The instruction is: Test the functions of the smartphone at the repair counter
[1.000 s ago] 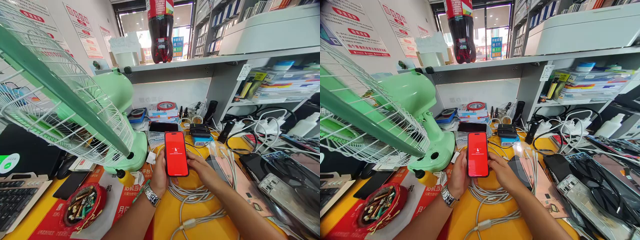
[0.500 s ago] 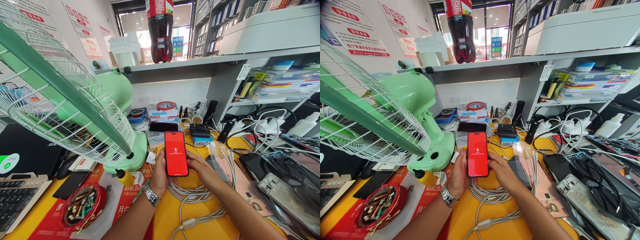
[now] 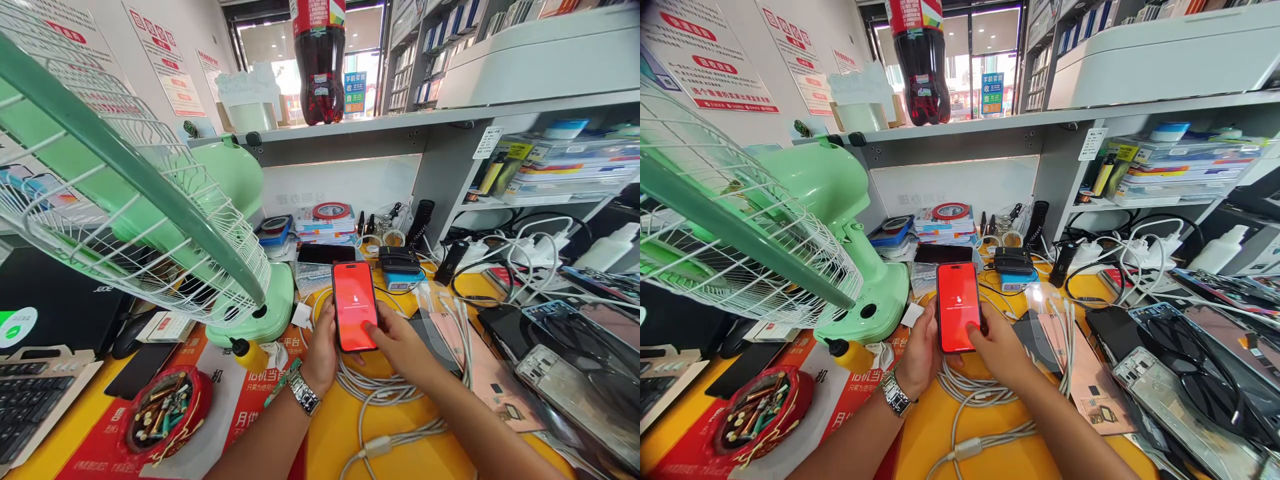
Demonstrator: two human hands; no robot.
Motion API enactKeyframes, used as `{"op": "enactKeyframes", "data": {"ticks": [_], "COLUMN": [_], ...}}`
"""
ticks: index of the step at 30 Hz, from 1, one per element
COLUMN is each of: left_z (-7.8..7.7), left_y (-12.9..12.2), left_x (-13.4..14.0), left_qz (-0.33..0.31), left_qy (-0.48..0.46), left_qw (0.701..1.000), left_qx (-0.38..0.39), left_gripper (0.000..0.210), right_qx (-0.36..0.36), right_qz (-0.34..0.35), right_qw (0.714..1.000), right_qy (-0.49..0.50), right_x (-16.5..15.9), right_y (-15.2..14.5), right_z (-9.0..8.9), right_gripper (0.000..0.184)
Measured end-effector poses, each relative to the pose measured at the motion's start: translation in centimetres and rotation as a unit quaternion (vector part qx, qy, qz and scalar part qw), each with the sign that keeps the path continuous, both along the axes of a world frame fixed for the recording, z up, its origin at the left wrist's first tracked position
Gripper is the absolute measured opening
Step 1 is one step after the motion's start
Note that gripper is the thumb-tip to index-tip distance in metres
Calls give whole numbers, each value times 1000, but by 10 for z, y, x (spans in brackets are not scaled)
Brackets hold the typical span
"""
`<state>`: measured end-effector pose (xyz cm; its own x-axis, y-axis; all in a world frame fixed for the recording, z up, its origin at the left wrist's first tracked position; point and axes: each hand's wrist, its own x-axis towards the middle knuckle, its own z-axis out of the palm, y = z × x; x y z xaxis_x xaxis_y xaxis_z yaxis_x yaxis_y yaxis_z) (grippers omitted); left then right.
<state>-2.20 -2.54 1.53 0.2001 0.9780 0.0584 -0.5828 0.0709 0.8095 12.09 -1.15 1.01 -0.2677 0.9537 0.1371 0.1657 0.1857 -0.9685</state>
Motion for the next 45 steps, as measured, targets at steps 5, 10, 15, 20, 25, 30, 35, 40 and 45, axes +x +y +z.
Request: {"op": "enactKeyframes", "data": {"ticks": [5, 10, 15, 20, 25, 30, 35, 40, 45], "left_z": [-1, -1, 0, 1, 1, -1, -1, -1, -1], "left_y": [-1, 0, 0, 0, 0, 0, -2, -2, -2], "left_x": [2, 0, 0, 1, 2, 2, 1, 1, 1], "left_qz": [-22, -16, -15, -14, -20, -3, -11, -15, -21], "left_qy": [-10, -9, 0, 2, 0, 4, 6, 2, 7], "left_qw": [1000, 1000, 1000, 1000, 1000, 1000, 1000, 1000, 1000], "left_qx": [-13, -20, -25, -22, -14, -1, -3, -5, 8], "left_gripper": [42, 43, 46, 47, 46, 44, 45, 43, 41], "right_qx": [8, 17, 21, 12, 6, 23, 20, -4, 7], "right_qz": [-43, -48, -31, -37, -43, -58, -59, -46, -63], "right_qw": [998, 998, 999, 999, 999, 997, 997, 999, 998], "right_qy": [-50, -45, -31, -27, -30, -55, -35, -26, -24], "right_x": [-3, -2, 0, -1, -1, -1, -3, -2, 2], "right_y": [-2, -2, 0, 0, -1, -2, -2, -1, 1], "right_z": [-5, -4, -6, -7, -5, -1, 1, -1, -4], "right_gripper": [17, 21, 19, 19, 23, 16, 14, 21, 17]}}
